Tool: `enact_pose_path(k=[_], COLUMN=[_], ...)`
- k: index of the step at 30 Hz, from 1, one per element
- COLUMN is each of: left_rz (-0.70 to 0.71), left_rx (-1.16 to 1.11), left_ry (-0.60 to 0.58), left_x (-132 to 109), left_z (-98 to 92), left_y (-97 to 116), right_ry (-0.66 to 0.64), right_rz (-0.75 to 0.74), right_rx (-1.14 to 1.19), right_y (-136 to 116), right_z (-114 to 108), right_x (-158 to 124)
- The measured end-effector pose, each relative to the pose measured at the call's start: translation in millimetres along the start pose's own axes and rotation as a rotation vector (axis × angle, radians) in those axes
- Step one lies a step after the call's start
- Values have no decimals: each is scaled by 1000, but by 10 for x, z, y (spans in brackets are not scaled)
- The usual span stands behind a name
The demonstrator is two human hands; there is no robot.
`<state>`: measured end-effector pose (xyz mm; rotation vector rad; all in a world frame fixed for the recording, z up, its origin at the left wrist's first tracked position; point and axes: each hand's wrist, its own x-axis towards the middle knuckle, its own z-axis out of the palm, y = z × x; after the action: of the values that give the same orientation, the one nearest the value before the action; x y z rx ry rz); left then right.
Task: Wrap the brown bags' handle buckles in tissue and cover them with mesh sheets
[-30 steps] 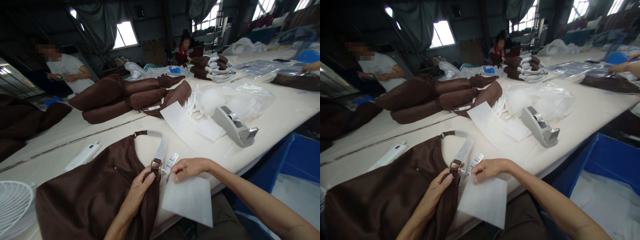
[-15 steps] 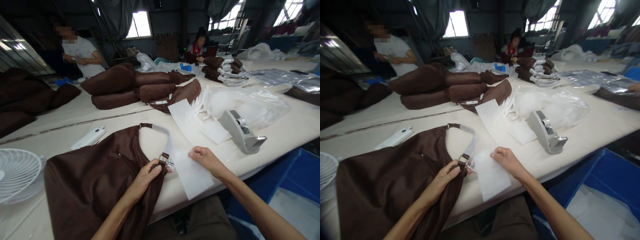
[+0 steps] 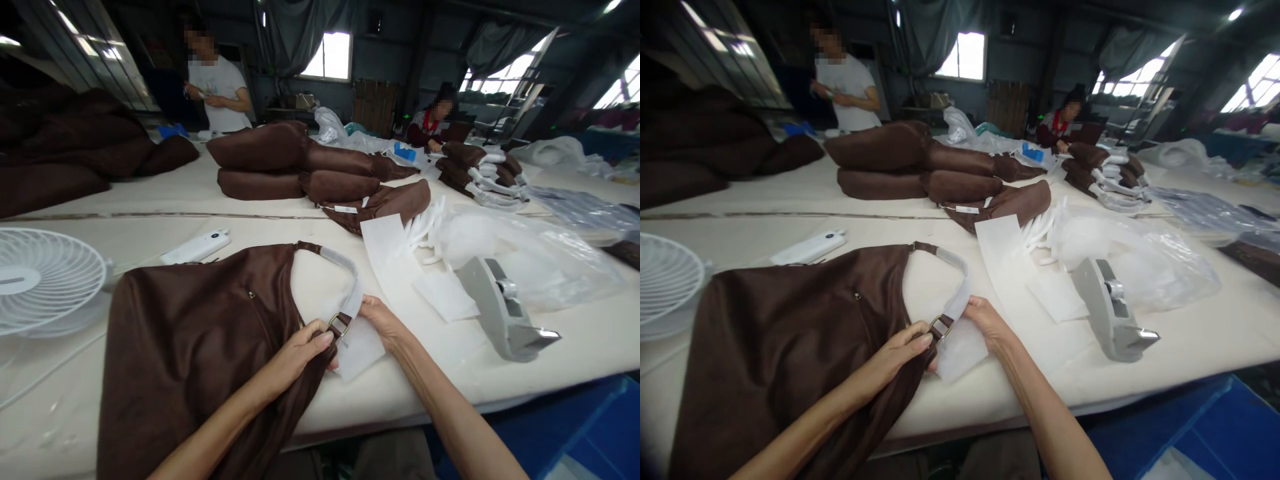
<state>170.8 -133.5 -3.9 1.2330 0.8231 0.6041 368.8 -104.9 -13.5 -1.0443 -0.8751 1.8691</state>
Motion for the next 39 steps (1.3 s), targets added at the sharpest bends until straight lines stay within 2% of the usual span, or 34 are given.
enact_pose_path(k=[3, 5, 10, 15, 19, 26, 32, 36, 39], left_rz=[-50, -69, -73, -48, -25, -5, -80, -62, -48], left_rx=[-78, -135, -127, -168, -194, -226, -196, -225, -270], left_ry=[33, 27, 28, 34, -28, -34, 12, 91, 141], left_x=[29, 39, 18, 3, 22, 31, 30, 39, 60], left_z=[-15, -18, 0, -2, -18, -18, -9, 3, 8], left_y=[-56, -58, -6, -20, -40, -37, -40, -41, -43], right_ry=[21, 25, 28, -84, 52, 180, 152, 143, 151], right_rz=[-84, -89, -23, -1, 1, -87, -120, -121, -157], right_rx=[121, 148, -29, 5, 67, -155, -248, -257, -239], right_y=[-13, -39, -120, -29, 84, 59, 63, 74, 120], right_z=[-25, -34, -4, -102, -200, -124, -76, -97, -162], right_x=[5, 12, -11, -246, -326, -200, -196, -214, -341])
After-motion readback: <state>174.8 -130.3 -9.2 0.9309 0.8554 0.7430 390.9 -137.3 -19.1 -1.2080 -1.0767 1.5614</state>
